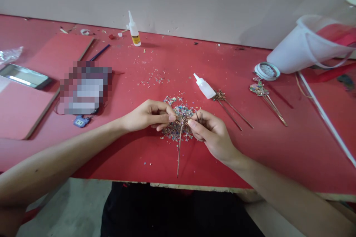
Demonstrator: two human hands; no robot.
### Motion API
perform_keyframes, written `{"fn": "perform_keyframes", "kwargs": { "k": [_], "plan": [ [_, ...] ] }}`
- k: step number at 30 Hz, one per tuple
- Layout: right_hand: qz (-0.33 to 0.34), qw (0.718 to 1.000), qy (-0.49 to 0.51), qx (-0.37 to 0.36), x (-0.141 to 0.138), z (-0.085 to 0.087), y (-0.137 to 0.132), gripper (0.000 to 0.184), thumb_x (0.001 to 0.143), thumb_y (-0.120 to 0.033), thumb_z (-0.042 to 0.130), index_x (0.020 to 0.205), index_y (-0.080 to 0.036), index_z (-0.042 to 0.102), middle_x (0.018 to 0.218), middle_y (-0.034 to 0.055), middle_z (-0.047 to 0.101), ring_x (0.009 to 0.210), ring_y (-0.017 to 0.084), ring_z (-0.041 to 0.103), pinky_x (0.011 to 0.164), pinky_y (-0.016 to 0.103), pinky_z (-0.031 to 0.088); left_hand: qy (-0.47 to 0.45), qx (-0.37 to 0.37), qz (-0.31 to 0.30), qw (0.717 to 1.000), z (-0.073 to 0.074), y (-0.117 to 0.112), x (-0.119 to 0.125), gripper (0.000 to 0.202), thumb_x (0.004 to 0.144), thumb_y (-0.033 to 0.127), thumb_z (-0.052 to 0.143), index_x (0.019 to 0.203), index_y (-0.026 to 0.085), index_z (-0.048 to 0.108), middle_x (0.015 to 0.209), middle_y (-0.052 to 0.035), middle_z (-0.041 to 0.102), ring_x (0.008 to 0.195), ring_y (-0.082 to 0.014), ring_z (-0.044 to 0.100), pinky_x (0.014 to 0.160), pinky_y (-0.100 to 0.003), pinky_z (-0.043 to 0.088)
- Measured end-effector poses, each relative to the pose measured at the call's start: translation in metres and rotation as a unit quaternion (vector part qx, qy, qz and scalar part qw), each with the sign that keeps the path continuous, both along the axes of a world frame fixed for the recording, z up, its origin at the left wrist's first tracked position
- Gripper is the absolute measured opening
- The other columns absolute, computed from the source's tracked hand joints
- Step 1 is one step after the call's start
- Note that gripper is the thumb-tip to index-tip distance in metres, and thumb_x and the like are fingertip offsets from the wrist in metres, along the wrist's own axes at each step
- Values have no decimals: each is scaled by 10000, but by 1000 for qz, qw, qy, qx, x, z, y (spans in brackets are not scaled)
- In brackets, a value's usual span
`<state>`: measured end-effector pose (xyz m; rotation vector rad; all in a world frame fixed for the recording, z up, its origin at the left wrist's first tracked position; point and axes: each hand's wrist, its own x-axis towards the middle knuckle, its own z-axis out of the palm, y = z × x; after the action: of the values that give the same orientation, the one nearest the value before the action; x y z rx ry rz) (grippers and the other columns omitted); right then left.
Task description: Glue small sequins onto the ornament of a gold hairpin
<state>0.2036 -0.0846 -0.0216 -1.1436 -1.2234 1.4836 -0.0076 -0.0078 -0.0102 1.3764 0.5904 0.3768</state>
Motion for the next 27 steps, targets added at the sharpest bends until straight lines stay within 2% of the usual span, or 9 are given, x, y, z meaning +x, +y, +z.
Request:
{"fn": "perform_keyframes", "kwargs": {
  "k": [8,13,16,18,23,27],
  "plan": [
    [-11,995,-84,43,-1,6,5,292,878,-382,596,690,-204,460,567,-68,338,491,65,295,463,239,266,5,48,48,998,1,-3,3,170,884,253,582,809,106,623,512,37,514,446,-43,426,452,-174,312],
    [-6,975,-199,96,7,6,10,238,896,-404,561,782,-197,533,615,-50,404,529,70,373,482,221,306,20,77,75,994,4,-5,4,180,883,255,579,799,101,619,510,43,505,451,-39,421,456,-167,317],
    [-8,947,-274,170,13,7,13,194,928,-377,511,965,-196,569,715,-21,558,609,84,517,541,208,397,22,94,97,991,2,-5,4,187,882,267,579,810,99,615,503,50,494,463,-39,420,475,-167,320],
    [-16,919,-324,226,16,8,13,181,936,-339,503,1018,-191,566,800,1,634,661,93,584,591,207,443,26,98,102,990,1,-5,4,196,882,279,577,813,99,613,502,50,493,468,-41,424,483,-169,326],
    [-14,854,-393,341,17,8,11,168,904,-239,572,1066,-195,567,846,6,700,625,88,629,585,203,479,52,102,95,989,2,-7,3,198,877,284,575,812,101,616,519,40,512,475,-47,442,481,-169,333],
    [2,801,-418,429,17,8,11,119,875,-150,595,983,-198,597,888,26,698,785,124,665,676,232,512,57,105,91,989,4,-8,3,202,872,284,576,790,102,607,530,37,511,482,-49,451,486,-166,346]
  ]
}}
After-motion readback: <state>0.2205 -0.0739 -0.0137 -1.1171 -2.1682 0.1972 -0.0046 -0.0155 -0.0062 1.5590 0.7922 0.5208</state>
